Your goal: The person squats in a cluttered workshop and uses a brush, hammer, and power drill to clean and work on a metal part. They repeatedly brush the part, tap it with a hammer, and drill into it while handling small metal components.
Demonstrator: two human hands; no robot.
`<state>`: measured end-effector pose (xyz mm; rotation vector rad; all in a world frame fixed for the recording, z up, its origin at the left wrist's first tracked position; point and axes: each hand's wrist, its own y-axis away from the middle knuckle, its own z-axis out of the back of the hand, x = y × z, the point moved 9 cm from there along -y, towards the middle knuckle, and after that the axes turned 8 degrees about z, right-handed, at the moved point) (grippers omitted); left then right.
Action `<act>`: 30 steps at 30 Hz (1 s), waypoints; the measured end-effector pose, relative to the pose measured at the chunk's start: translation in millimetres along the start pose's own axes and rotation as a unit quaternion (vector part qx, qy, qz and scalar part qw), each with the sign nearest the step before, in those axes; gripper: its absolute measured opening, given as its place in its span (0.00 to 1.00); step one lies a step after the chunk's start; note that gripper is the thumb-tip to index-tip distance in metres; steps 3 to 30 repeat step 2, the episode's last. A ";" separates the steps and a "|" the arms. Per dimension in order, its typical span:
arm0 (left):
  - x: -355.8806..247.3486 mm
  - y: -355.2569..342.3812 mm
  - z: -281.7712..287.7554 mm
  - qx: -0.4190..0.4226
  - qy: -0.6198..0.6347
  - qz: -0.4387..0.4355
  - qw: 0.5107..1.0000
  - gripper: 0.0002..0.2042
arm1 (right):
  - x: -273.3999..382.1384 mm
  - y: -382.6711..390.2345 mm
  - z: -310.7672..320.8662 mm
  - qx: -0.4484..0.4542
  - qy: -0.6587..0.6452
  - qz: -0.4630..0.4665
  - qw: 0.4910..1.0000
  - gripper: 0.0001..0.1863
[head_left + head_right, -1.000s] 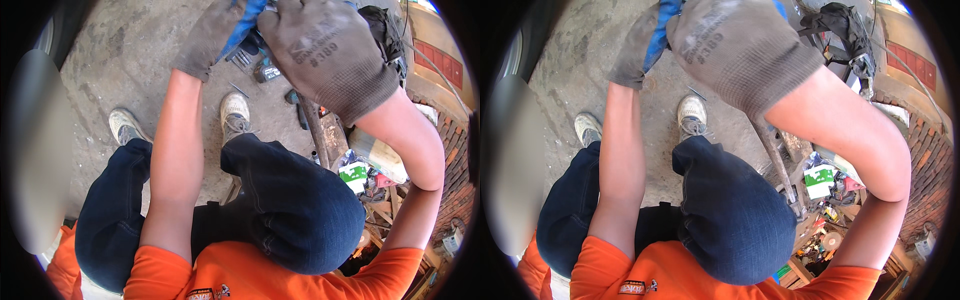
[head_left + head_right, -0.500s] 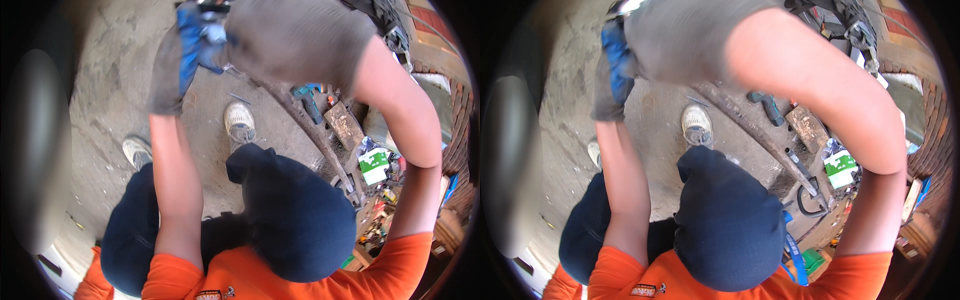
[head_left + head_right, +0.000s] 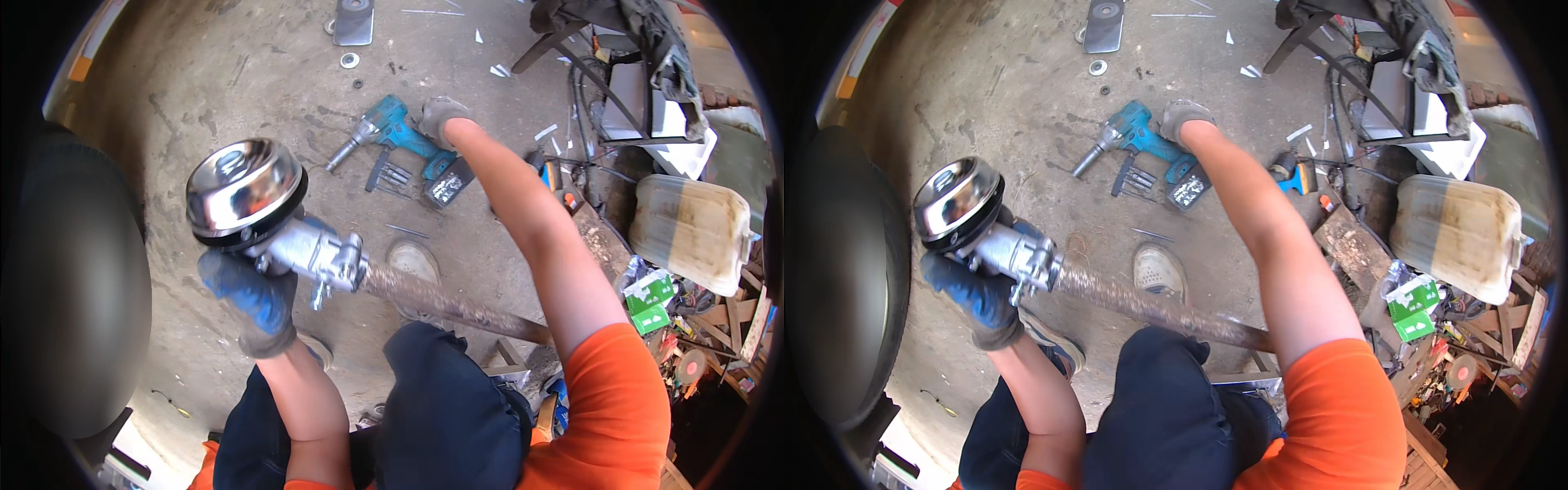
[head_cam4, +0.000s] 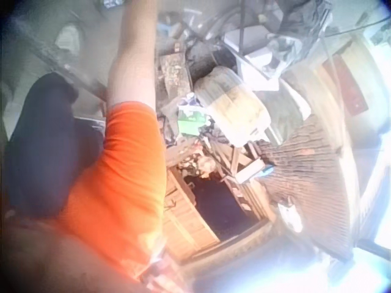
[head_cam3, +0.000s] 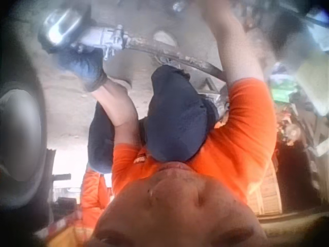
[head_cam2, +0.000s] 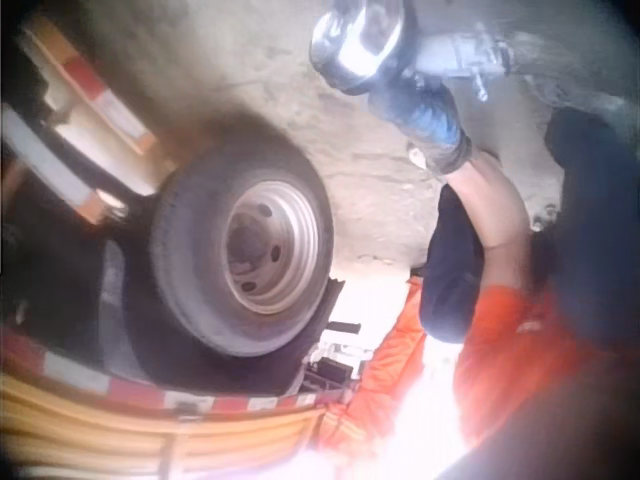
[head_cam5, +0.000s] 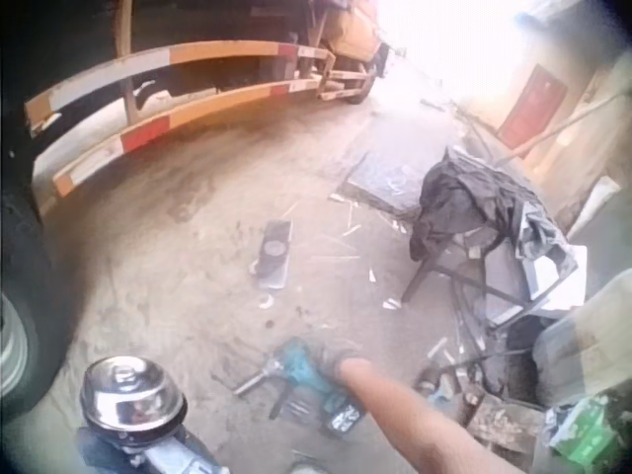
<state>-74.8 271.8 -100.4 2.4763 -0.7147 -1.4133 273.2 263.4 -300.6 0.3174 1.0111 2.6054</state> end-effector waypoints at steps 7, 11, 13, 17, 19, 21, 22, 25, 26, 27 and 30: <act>-4.4 -3.5 -4.1 0.020 -0.001 -0.022 1.000 0.47 | -7.3 -29.8 -24.5 -0.040 -0.038 -0.005 0.998 0.24; -4.4 -3.5 -4.1 0.020 -0.001 -0.022 1.000 0.47 | -7.3 -29.8 -24.5 -0.040 -0.038 -0.005 0.998 0.24; -4.4 -3.5 -4.1 0.020 -0.001 -0.022 1.000 0.47 | -7.3 -29.8 -24.5 -0.040 -0.038 -0.005 0.998 0.24; -4.4 -3.5 -4.1 0.020 -0.001 -0.022 1.000 0.47 | -7.3 -29.8 -24.5 -0.040 -0.038 -0.005 0.998 0.24; -4.4 -3.5 -4.1 0.020 -0.001 -0.022 1.000 0.47 | -7.3 -29.8 -24.5 -0.040 -0.038 -0.005 0.998 0.24; -4.4 -3.5 -4.1 0.020 -0.001 -0.022 1.000 0.47 | -7.3 -29.8 -24.5 -0.040 -0.038 -0.005 0.998 0.24; -4.4 -3.5 -4.1 0.020 -0.001 -0.022 1.000 0.47 | -7.3 -29.8 -24.5 -0.040 -0.038 -0.005 0.998 0.24; -4.4 -3.5 -4.1 0.020 -0.001 -0.022 1.000 0.47 | -7.3 -29.8 -24.5 -0.040 -0.038 -0.005 0.998 0.24; -4.4 -3.5 -4.1 0.020 -0.001 -0.022 1.000 0.47 | -7.3 -29.8 -24.5 -0.040 -0.038 -0.005 0.998 0.24; -4.4 -3.5 -4.1 0.020 -0.001 -0.022 1.000 0.47 | -7.3 -29.8 -24.5 -0.040 -0.038 -0.005 0.998 0.24; -4.4 -3.5 -4.1 0.020 -0.001 -0.022 1.000 0.47 | -7.3 -29.8 -24.5 -0.040 -0.038 -0.005 0.998 0.24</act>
